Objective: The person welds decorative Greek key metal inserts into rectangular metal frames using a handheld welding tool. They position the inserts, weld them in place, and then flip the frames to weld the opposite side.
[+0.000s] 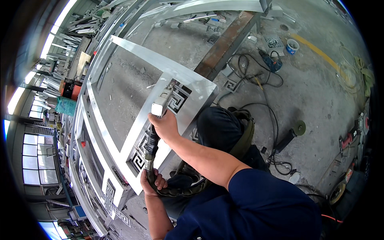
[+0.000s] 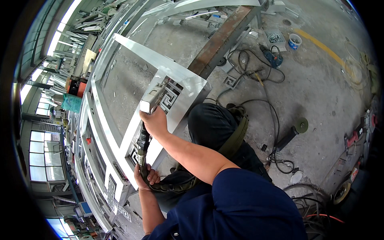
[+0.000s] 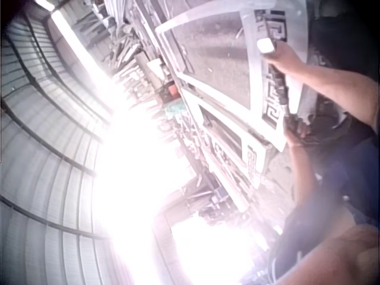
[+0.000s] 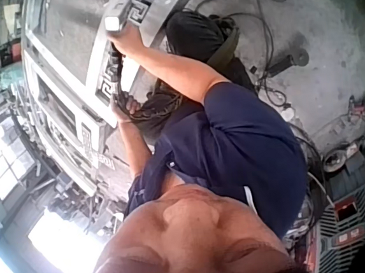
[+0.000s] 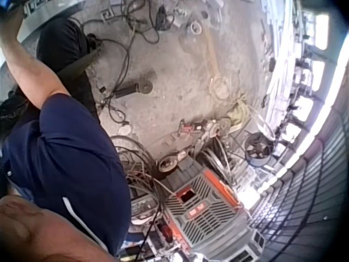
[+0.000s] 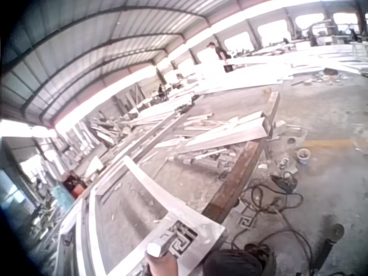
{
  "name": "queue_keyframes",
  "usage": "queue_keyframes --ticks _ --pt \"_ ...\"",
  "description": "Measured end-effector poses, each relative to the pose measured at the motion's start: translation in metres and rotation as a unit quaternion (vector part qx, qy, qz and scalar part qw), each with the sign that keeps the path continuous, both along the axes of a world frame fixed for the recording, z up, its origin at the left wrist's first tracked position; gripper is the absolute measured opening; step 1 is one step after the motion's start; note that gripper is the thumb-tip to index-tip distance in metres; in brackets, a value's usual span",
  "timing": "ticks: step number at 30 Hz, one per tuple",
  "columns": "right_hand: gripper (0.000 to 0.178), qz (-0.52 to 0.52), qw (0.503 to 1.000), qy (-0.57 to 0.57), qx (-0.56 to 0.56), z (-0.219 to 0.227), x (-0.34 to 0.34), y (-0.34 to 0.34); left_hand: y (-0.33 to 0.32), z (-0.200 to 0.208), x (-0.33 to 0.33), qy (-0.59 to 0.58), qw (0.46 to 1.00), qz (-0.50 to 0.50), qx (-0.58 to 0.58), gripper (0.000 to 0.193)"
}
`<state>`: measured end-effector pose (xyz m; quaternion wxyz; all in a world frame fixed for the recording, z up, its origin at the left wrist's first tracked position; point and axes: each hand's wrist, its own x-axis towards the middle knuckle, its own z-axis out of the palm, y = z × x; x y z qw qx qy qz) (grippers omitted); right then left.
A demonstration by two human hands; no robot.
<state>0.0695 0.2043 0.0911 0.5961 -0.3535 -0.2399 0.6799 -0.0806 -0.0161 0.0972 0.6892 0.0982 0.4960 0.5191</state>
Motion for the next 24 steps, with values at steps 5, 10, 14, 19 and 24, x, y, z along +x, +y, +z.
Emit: queue_keyframes --ticks 5,10,14,19,24 --pt "0.032 0.011 1.0 -0.019 0.002 -0.0023 0.0019 0.0011 0.001 -0.0004 0.0004 -0.002 1.0 -0.001 -0.002 0.058" --pt "0.033 0.003 0.998 -0.058 0.002 -0.0031 0.0015 0.0019 -0.0003 -0.0002 0.0 -0.001 1.0 0.003 0.0 0.058" --pt "0.036 0.011 0.995 -0.095 0.007 -0.0002 0.0072 0.0024 0.0011 0.0012 0.0023 0.017 1.0 -0.007 0.007 0.057" --pt "0.036 0.02 0.995 -0.095 0.0 -0.0005 0.0079 0.0026 0.0011 0.0037 0.0031 0.018 1.0 0.004 -0.006 0.056" --pt "0.037 0.018 0.997 -0.079 0.006 -0.0059 0.0035 0.0016 0.0004 0.0072 0.0074 0.021 1.0 0.004 -0.004 0.056"
